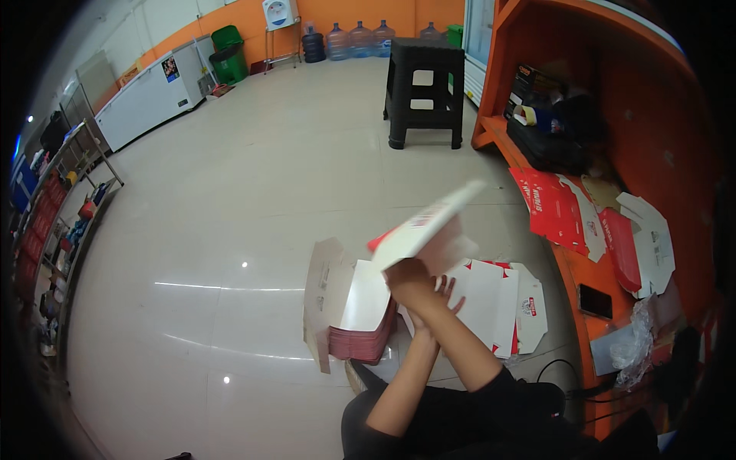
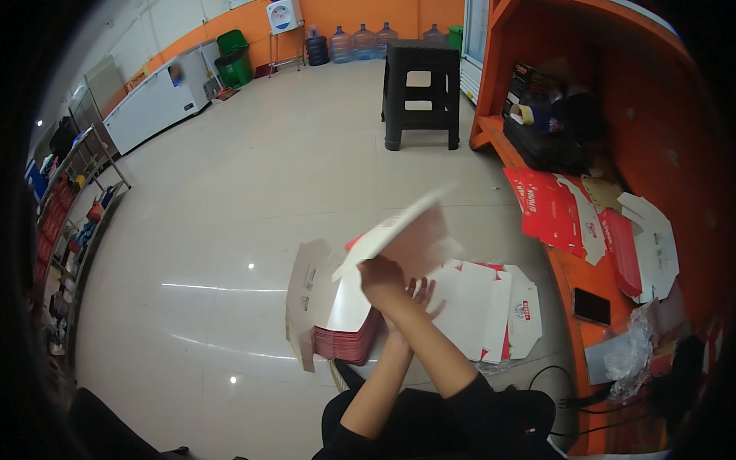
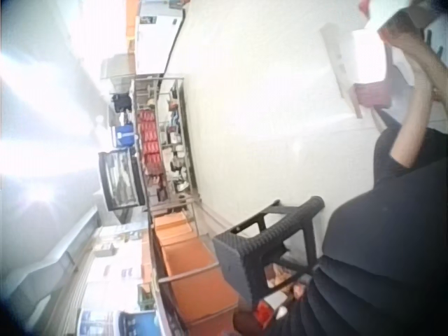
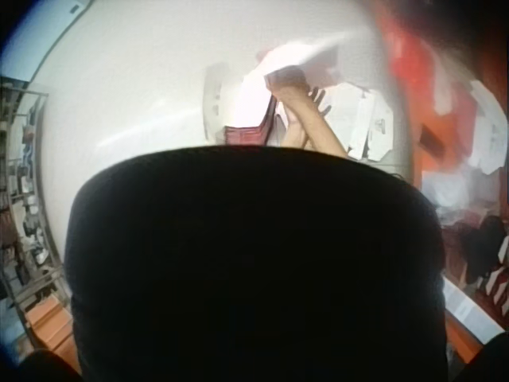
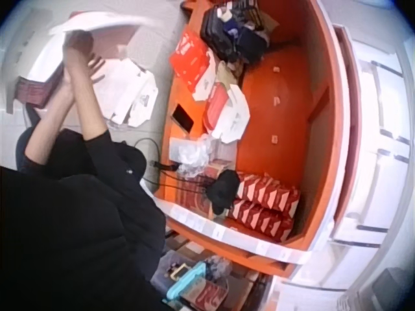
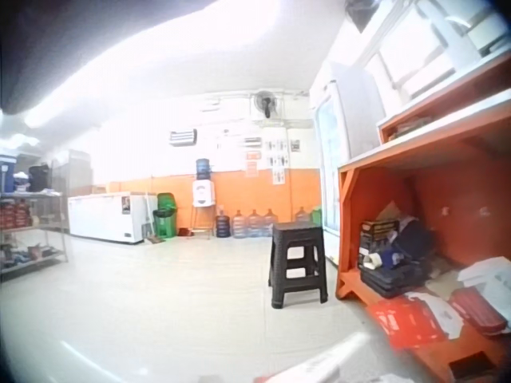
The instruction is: The person sits on the floor and folds flat red and white cardboard pieces into small boxes. They repeatedly pick up a piece, fold the sides, and place the finished box into a stack on their lap.
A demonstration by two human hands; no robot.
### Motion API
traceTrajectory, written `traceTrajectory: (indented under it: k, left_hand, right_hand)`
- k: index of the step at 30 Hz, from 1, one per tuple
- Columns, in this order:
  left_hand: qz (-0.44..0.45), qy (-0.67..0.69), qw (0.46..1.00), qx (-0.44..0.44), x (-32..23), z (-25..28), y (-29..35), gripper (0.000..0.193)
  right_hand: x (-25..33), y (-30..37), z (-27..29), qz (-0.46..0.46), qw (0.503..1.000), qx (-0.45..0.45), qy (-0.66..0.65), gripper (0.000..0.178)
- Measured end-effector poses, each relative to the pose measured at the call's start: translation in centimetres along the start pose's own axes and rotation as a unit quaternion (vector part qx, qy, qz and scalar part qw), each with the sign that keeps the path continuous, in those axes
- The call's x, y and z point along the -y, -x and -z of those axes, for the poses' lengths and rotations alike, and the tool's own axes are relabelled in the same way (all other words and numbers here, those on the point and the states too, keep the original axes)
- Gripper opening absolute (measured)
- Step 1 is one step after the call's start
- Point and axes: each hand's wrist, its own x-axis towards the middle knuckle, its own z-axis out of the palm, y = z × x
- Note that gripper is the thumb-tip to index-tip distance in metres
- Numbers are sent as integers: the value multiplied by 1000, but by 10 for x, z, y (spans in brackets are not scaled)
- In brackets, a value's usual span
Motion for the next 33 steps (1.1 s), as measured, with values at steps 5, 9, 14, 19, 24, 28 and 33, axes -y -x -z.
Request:
traceTrajectory:
  k: [5, 9, 14, 19, 24, 28, 33]
  left_hand:
    - [32, -123, 847, -516, 34, 58, 16, 50]
    - [172, -643, 683, -301, 43, 69, 29, 39]
    - [172, -911, 358, -108, 44, 47, 41, 45]
    - [228, -928, 281, -88, 47, 57, 45, 58]
    - [288, -940, 182, 6, 56, 51, 46, 59]
    - [327, -933, 132, 76, 50, 60, 45, 59]
    - [296, -941, 144, 75, 54, 67, 42, 50]
  right_hand:
    - [55, -12, -88, 75, 993, 95, 2, 27]
    - [86, 12, -115, 51, 972, 221, -57, 31]
    - [71, 20, -111, -17, 937, 341, -71, 47]
    - [59, 15, -106, 82, 898, 420, -103, 54]
    - [49, 15, -101, 123, 884, 442, -91, 62]
    - [23, 56, -65, 163, 944, 241, -155, 72]
    - [-101, 141, 20, -46, 950, 168, -259, 66]
